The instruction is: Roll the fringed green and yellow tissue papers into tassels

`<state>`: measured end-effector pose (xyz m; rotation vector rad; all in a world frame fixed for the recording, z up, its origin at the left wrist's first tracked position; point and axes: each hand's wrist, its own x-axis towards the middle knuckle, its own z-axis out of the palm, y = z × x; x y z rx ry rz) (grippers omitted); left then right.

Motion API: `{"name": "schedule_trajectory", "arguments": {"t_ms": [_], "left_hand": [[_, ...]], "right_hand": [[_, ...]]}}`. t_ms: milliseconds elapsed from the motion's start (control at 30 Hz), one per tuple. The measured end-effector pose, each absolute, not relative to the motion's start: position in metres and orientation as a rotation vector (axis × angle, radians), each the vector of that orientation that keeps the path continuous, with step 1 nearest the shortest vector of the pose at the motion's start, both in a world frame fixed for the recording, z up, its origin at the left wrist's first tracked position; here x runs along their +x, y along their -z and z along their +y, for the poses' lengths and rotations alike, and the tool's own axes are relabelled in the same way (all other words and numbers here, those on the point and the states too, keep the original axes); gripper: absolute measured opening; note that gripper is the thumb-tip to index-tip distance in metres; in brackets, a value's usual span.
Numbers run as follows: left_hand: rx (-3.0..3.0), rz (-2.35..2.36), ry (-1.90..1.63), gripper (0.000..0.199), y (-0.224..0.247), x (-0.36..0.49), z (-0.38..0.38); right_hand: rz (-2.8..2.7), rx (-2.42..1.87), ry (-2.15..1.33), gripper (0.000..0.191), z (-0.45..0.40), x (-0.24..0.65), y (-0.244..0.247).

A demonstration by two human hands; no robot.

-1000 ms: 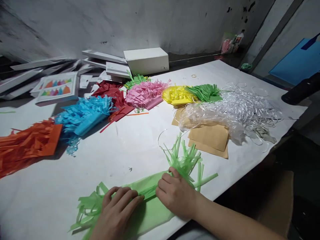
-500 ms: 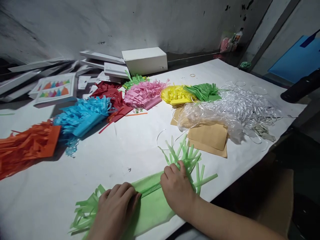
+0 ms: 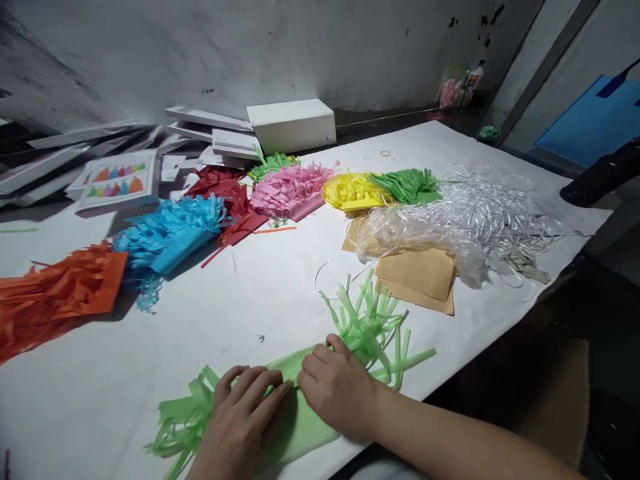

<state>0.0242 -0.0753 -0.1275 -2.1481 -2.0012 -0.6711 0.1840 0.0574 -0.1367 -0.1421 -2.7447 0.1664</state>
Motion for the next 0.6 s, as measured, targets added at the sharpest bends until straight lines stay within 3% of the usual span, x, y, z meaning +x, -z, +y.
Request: {"name": "schedule_trajectory", "arguments": {"t_ms": [267,433,600], "left_hand": [[-2.146,-2.074,0.779,0.033,0.137,0.021,-0.076],[-2.249,-2.133,0.577,0.019,0.136,0.016,-0.080],[-2.154,-2.338,0.440,0.023,0.127,0.024,-0.073]], "right_hand": [[-2.766,-0.053,-0.231,0.023,0.068,0.201,0.133],[-2.666,-0.241,-0.381,0.025,0.076,0.222,0.137],[-2.647,-0.515,-0.394,0.016,0.066,0.216,0.137]]}}
